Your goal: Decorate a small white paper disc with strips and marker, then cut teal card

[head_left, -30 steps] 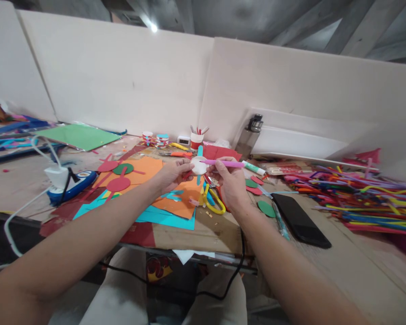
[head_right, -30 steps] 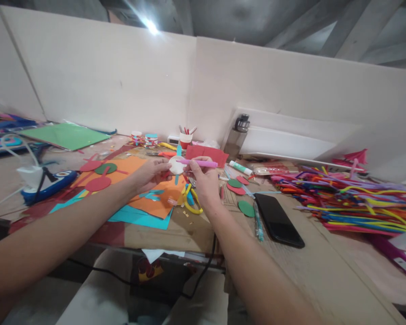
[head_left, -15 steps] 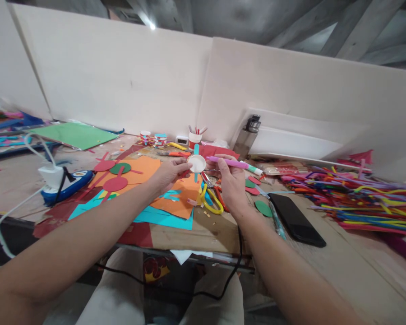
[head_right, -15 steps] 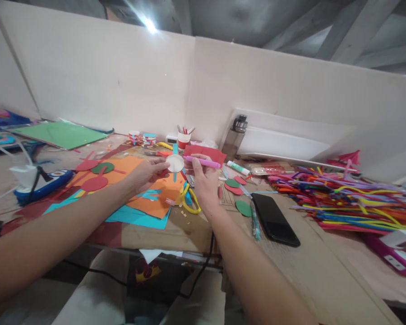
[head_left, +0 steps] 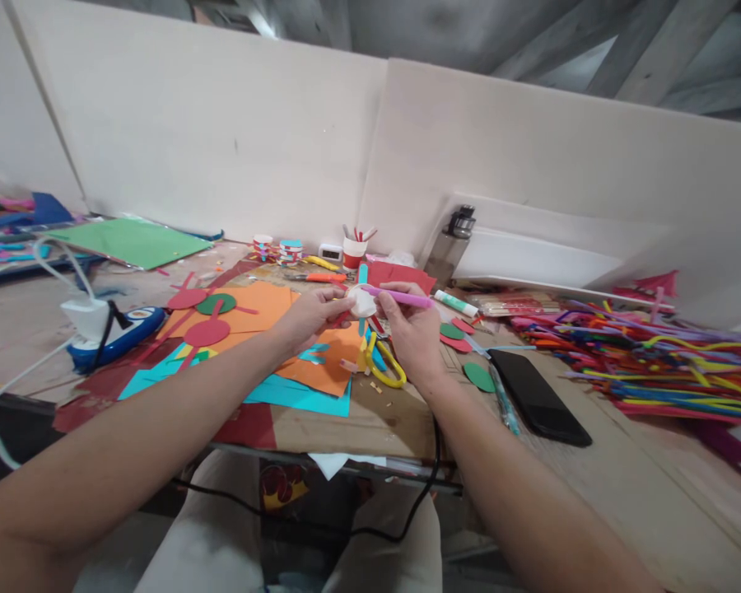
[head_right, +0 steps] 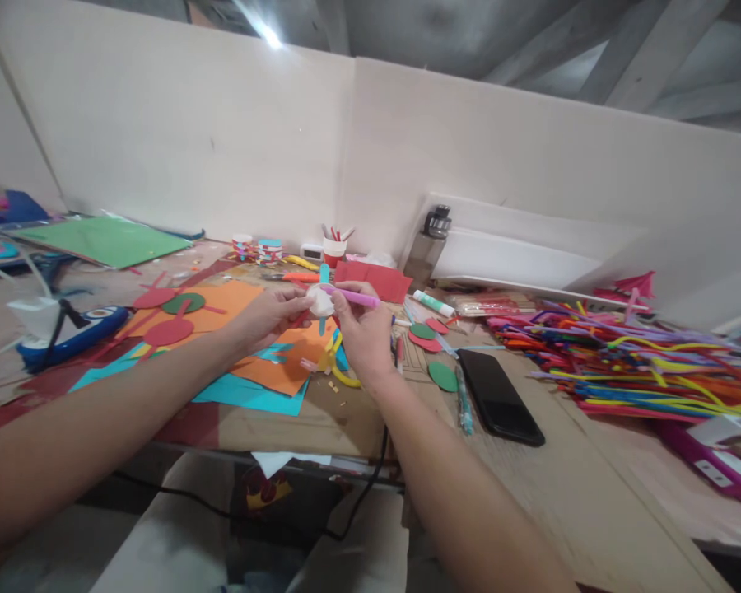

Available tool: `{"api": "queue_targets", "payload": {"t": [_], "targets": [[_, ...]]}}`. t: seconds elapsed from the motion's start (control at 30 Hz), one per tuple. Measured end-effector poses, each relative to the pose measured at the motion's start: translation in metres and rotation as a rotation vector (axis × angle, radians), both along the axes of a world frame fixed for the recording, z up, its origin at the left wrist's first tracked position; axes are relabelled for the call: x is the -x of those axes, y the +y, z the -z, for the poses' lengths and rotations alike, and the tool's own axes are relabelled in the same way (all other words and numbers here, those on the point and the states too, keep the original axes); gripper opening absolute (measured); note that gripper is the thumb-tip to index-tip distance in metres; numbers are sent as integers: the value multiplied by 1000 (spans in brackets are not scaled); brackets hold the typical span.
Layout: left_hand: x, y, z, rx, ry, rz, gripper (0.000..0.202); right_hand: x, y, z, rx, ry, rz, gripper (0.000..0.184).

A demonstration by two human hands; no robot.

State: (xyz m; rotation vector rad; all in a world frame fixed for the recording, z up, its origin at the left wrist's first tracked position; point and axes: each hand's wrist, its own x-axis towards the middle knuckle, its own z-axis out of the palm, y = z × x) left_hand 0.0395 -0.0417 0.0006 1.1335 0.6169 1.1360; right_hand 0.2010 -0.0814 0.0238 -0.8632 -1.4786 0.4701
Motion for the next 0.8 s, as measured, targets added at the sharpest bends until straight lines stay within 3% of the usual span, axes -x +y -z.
{"api": "queue_targets", "payload": {"t": [0.4,0.8], "targets": [[-2,0,-1,-21,35,40,40,0,0,1,-33,-66,14,15],[-1,1,0,-41,46,57,38,-2,3,4,-55,-109,-2,24]]}}
